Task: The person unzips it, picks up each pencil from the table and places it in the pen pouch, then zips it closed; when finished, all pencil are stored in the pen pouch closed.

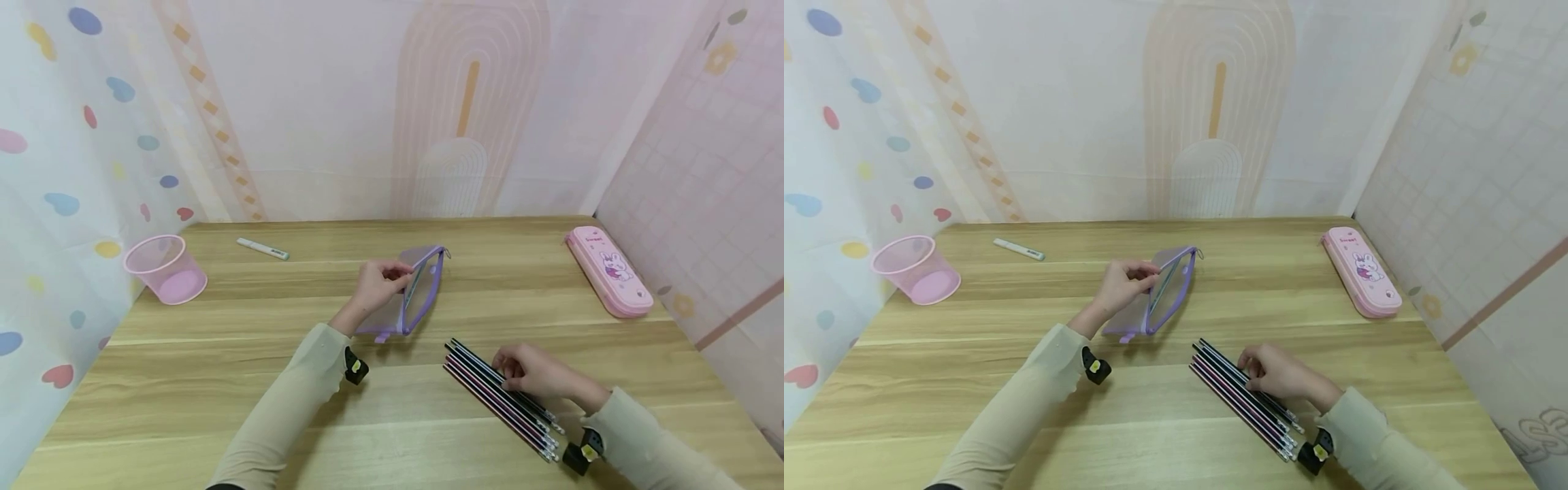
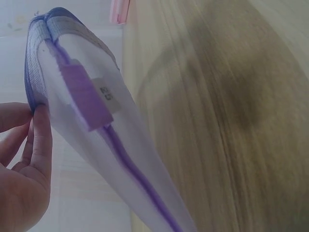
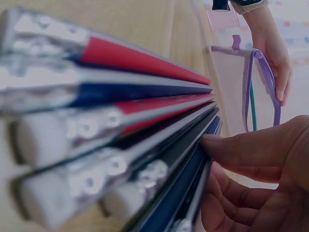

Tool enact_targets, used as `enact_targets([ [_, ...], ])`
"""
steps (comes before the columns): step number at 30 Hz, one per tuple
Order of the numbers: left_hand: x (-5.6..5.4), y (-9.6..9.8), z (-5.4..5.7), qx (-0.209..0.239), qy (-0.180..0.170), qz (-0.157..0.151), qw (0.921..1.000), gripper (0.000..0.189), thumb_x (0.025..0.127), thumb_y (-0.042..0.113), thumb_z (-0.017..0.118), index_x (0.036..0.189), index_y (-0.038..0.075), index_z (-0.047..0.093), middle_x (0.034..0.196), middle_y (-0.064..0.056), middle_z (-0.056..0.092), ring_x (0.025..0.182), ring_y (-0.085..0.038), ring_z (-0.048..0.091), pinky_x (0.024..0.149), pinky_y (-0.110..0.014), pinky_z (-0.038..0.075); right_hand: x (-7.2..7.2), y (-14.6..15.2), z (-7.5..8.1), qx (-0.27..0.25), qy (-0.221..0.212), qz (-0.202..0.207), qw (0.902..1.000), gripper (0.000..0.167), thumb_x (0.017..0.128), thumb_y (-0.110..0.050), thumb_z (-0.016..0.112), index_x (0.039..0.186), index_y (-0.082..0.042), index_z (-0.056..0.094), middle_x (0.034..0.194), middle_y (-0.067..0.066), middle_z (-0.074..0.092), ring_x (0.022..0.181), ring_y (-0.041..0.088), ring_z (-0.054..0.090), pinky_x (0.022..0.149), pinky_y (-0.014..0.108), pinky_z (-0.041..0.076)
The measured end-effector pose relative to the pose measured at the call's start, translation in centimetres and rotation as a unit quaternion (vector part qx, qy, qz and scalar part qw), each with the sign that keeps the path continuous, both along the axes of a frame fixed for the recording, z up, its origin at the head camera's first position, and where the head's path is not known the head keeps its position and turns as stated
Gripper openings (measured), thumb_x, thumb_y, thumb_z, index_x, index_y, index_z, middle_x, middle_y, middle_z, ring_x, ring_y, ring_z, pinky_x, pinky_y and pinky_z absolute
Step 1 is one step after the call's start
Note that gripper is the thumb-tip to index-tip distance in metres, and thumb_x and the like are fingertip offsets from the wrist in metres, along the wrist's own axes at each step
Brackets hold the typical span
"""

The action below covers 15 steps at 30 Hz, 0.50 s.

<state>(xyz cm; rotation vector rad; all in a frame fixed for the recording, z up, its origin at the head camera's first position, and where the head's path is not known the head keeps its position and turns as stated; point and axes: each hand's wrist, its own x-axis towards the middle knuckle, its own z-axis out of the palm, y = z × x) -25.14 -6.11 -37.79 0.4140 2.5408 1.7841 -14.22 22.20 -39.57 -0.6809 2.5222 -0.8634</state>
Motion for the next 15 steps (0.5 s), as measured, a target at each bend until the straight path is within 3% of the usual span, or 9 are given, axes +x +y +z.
enact_targets([
  [7, 0.10, 0.23, -0.21, 0.001, -0.009, 0.005, 0.9999, 0.015, 0.079, 0.005, 0.064, 0.092, -0.001, 0.067, 0.082, -0.018, 0.065, 0.060, -0.010, 0.057, 0.063, -0.037, 0.056, 0.09, 0.51, -0.45, -0.034, 0.001, 0.015, 0.9993, 0.024, 0.077, -0.003, 0.063, 0.100, 0.000, 0.058, 0.071, -0.001, 0.055, 0.063, 0.001, 0.048, 0.056, 0.018, 0.046],
  [11, 0.13, 0.25, -0.27, -0.005, 0.000, 0.005, 1.0000, 0.015, 0.078, 0.005, 0.065, 0.091, 0.000, 0.068, 0.082, -0.017, 0.066, 0.061, -0.010, 0.057, 0.060, -0.029, 0.056, -0.16, 0.80, -0.46, -0.073, -0.010, 0.031, 0.9968, 0.029, 0.079, -0.003, 0.061, 0.107, 0.002, 0.056, 0.074, 0.003, 0.059, 0.066, 0.001, 0.052, 0.059, 0.019, 0.049],
  [15, 0.10, 0.23, -0.47, -0.012, 0.012, 0.002, 0.9998, 0.014, 0.078, 0.005, 0.065, 0.090, 0.000, 0.068, 0.081, -0.017, 0.066, 0.060, -0.009, 0.056, 0.057, -0.024, 0.054, -0.59, 0.77, -0.41, -0.120, -0.011, 0.018, 0.9926, 0.036, 0.080, 0.000, 0.059, 0.115, 0.004, 0.052, 0.079, 0.010, 0.062, 0.067, 0.003, 0.055, 0.058, 0.020, 0.050],
])
